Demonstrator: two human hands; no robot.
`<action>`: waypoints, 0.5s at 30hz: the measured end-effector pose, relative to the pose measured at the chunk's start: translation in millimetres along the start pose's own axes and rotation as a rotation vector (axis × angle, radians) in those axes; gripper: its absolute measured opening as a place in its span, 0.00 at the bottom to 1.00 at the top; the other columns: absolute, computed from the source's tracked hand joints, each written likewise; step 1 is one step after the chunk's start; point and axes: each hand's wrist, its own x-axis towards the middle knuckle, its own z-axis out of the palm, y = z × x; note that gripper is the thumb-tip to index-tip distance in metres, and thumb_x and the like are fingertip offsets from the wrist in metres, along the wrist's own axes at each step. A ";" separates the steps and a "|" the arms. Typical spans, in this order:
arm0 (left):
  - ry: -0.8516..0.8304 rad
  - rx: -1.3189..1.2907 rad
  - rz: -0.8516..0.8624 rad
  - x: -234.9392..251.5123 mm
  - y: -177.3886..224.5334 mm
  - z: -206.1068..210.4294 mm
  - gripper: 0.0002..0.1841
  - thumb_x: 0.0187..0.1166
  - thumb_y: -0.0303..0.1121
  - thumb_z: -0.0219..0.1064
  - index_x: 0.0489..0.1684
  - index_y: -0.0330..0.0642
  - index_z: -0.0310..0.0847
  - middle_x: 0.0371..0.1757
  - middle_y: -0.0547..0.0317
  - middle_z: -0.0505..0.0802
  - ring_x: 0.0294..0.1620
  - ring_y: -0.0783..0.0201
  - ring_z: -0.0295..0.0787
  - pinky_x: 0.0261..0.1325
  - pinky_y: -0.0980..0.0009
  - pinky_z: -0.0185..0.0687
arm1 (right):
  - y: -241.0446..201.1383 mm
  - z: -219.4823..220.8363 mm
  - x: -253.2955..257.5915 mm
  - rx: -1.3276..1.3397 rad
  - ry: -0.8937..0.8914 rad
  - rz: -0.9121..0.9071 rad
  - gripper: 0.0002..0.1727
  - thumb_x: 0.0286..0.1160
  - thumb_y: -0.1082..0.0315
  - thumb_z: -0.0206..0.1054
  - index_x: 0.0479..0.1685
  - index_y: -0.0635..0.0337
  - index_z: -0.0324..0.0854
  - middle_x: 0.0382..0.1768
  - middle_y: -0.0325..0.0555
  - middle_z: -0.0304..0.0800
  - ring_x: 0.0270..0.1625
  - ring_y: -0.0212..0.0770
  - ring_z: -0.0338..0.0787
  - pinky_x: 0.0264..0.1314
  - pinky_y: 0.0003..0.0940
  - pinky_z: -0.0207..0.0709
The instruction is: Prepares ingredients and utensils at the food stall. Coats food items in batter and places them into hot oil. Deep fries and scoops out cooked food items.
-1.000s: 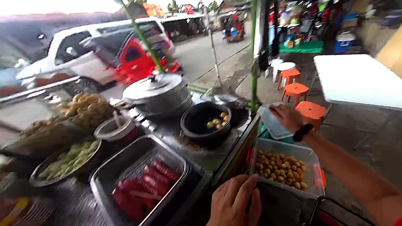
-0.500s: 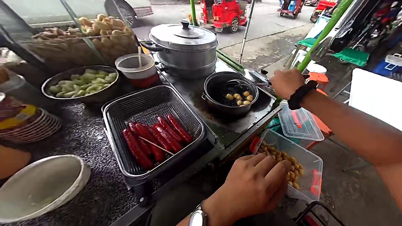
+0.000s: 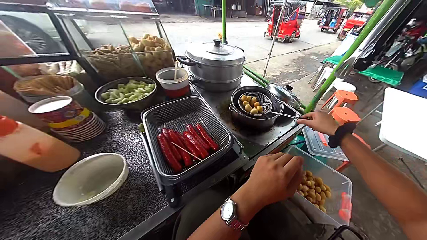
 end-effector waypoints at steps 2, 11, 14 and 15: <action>0.007 -0.005 0.001 -0.2 0.2 0.4 0.10 0.77 0.28 0.60 0.41 0.39 0.89 0.24 0.58 0.90 0.25 0.63 0.87 0.27 0.72 0.79 | 7.7 8.2 -8.7 0.035 0.020 0.002 0.21 0.85 0.51 0.66 0.54 0.63 0.90 0.32 0.57 0.89 0.32 0.52 0.85 0.43 0.57 0.78; 0.018 0.031 0.012 -1.2 -0.1 1.5 0.10 0.78 0.29 0.61 0.41 0.39 0.90 0.23 0.60 0.88 0.24 0.65 0.85 0.27 0.74 0.78 | 15.4 12.5 -10.7 0.006 -0.008 0.007 0.24 0.86 0.48 0.64 0.56 0.63 0.90 0.41 0.60 0.91 0.45 0.57 0.89 0.56 0.62 0.76; 0.016 0.037 0.012 -0.6 -1.8 1.8 0.10 0.77 0.29 0.61 0.41 0.40 0.90 0.23 0.60 0.89 0.24 0.66 0.85 0.28 0.74 0.79 | 15.7 10.3 -10.1 0.006 -0.018 0.016 0.25 0.86 0.47 0.64 0.57 0.62 0.90 0.43 0.60 0.92 0.48 0.57 0.89 0.58 0.62 0.76; 0.015 0.037 0.011 -0.5 -2.2 1.8 0.10 0.77 0.29 0.61 0.41 0.40 0.90 0.23 0.60 0.89 0.24 0.65 0.85 0.28 0.74 0.80 | 15.6 9.8 -10.1 0.021 0.001 0.007 0.25 0.86 0.48 0.64 0.57 0.62 0.90 0.42 0.60 0.92 0.47 0.57 0.89 0.58 0.62 0.76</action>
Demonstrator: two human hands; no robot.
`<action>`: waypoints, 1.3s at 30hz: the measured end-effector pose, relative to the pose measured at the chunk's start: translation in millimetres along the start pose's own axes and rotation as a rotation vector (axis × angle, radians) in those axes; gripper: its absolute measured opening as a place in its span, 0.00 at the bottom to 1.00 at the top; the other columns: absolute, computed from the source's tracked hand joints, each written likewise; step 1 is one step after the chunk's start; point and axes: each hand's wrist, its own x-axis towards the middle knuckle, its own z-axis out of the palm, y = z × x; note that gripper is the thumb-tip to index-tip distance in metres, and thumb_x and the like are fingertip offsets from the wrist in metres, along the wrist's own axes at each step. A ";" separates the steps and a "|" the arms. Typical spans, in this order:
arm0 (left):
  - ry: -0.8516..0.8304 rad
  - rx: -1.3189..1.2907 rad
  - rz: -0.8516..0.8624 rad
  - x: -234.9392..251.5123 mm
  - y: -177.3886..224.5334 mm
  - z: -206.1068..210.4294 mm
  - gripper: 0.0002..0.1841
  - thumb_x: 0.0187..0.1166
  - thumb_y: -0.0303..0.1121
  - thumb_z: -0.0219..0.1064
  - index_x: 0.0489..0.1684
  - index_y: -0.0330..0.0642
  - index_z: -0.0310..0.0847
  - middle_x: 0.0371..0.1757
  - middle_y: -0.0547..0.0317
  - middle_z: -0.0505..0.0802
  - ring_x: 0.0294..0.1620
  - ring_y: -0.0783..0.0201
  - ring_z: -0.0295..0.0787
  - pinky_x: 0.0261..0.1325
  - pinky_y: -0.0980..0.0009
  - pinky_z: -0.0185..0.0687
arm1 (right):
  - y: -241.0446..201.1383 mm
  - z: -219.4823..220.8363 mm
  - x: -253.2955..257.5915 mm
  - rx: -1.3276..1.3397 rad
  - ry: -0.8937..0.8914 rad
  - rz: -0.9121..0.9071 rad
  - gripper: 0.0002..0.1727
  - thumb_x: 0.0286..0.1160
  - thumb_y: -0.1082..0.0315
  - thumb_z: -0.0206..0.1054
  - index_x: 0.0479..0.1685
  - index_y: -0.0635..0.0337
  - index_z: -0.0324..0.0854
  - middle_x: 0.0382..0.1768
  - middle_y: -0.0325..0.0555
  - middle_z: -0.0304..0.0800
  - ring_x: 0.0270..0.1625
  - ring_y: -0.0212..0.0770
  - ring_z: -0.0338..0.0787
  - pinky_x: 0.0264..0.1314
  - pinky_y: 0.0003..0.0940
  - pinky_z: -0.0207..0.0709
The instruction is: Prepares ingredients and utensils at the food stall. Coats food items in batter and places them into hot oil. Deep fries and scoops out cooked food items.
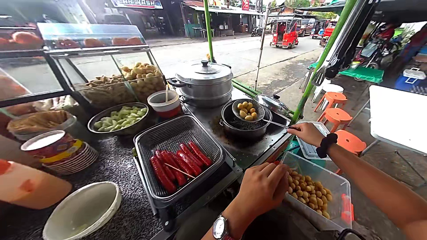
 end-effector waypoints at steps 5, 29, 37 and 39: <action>0.005 0.000 -0.002 -0.2 -1.1 2.1 0.10 0.77 0.29 0.61 0.42 0.39 0.90 0.22 0.60 0.88 0.23 0.66 0.85 0.28 0.74 0.79 | 7.7 1.3 3.9 -0.004 -0.041 0.009 0.25 0.86 0.47 0.63 0.58 0.61 0.90 0.46 0.60 0.93 0.50 0.57 0.90 0.60 0.61 0.76; -0.341 0.204 -0.461 -2.8 -30.8 -20.0 0.19 0.84 0.35 0.61 0.63 0.30 0.84 0.30 0.44 0.94 0.26 0.46 0.92 0.32 0.44 0.86 | 122.2 -80.4 -222.4 -0.078 -0.036 0.381 0.25 0.88 0.48 0.59 0.64 0.58 0.88 0.52 0.63 0.92 0.59 0.64 0.89 0.64 0.69 0.74; -0.559 0.430 -0.797 -12.3 -39.8 -25.8 0.24 0.88 0.45 0.57 0.65 0.31 0.83 0.42 0.31 0.93 0.44 0.28 0.91 0.48 0.26 0.78 | 155.0 37.9 -258.9 -0.398 -0.005 0.475 0.19 0.89 0.63 0.56 0.69 0.61 0.83 0.64 0.61 0.88 0.68 0.63 0.86 0.71 0.59 0.74; -0.583 0.466 -0.817 -15.7 -36.6 -26.3 0.24 0.87 0.45 0.59 0.65 0.31 0.83 0.43 0.29 0.93 0.46 0.26 0.90 0.49 0.26 0.76 | 165.7 56.8 -267.1 -0.407 0.098 0.414 0.16 0.85 0.67 0.60 0.65 0.61 0.86 0.61 0.61 0.90 0.68 0.64 0.86 0.71 0.62 0.73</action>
